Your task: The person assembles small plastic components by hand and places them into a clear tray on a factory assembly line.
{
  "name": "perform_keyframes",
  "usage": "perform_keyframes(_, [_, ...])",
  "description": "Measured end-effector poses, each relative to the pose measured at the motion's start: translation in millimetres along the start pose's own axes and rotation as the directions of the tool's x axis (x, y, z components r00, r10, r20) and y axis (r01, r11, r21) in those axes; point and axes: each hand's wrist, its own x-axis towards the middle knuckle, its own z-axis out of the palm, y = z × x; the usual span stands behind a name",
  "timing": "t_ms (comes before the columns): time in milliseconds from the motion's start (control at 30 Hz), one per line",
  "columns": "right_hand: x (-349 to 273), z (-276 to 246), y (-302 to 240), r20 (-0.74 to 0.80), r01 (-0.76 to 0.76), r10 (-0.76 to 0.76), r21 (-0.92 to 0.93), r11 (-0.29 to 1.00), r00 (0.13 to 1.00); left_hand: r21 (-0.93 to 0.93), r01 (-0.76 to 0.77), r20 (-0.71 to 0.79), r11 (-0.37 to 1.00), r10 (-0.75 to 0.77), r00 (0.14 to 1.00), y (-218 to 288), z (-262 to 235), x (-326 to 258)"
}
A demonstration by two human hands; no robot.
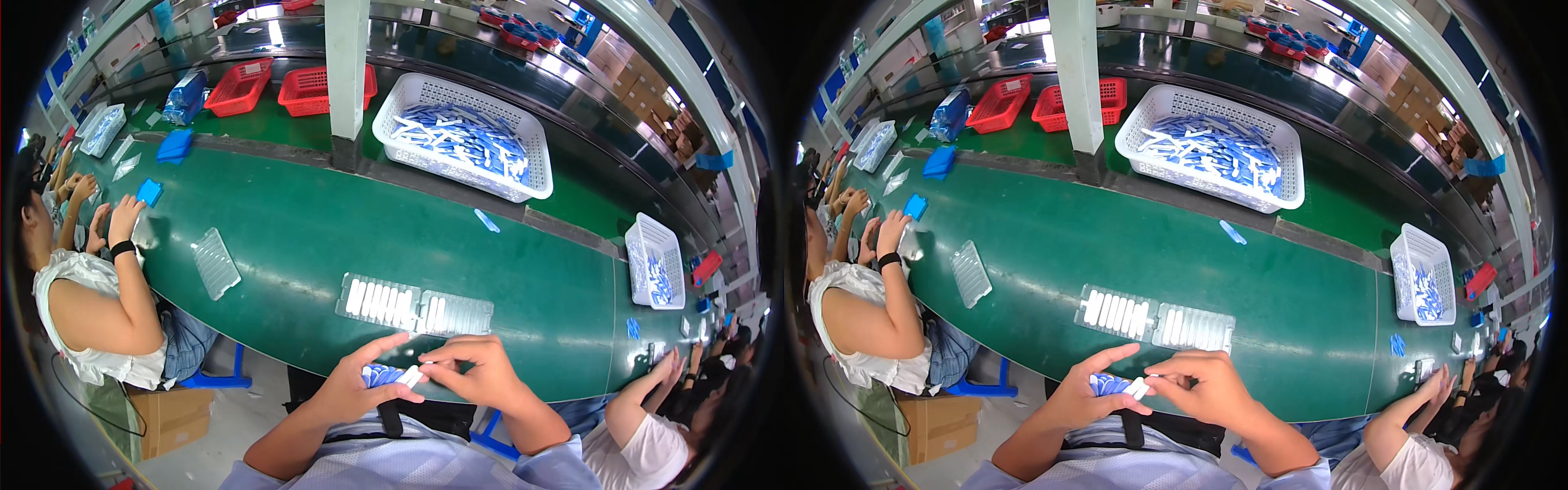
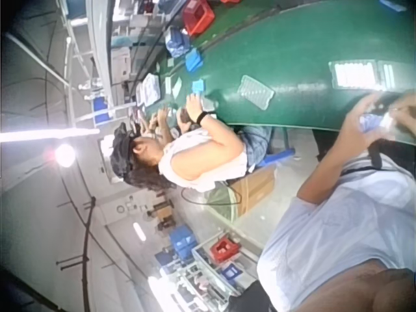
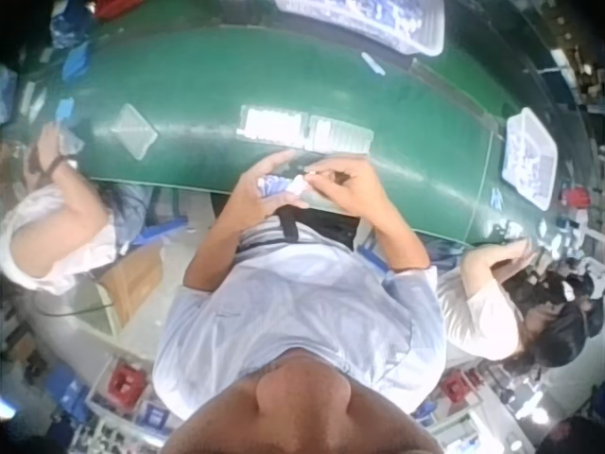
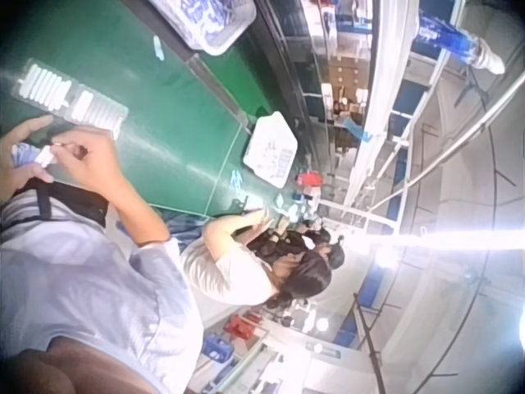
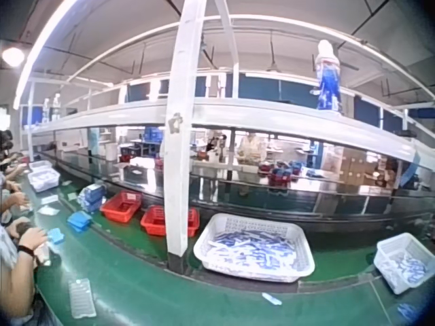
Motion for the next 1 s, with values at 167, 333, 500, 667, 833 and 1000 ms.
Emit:
perform_keyframes(167, [-1,-3,3,-0.047,-0.076,0.09,0.229,0.97,0.995,-0.056,0.028,-0.003,0.998,-0.029,1.0,7,2,1])
perform_keyframes(333, [-1,-11,5,-0.117,-0.041,0.065,0.202,0.978,0.991,0.038,0.058,-0.004,0.998,-0.058,0.998,11,0,0])
perform_keyframes(500, [-6,-7,11,0.014,-0.109,0.11,0.307,0.945,0.994,0.084,0.041,-0.043,0.996,-0.037,0.998,15,0,1])
perform_keyframes(667, [-3,8,11,0.077,-0.009,0.005,0.051,0.999,0.997,0.128,0.116,-0.012,0.985,-0.115,0.993,17,3,2])
perform_keyframes(833, [3,9,11,0.171,0.003,-0.004,0.004,1.0,0.985,0.251,0.042,-0.061,0.967,-0.027,0.998,3,-3,0])
perform_keyframes(1000, [9,6,13,0.172,0.335,-0.321,-0.061,0.94,0.931,0.142,-0.027,0.002,0.989,0.027,1.0,2,-8,1])
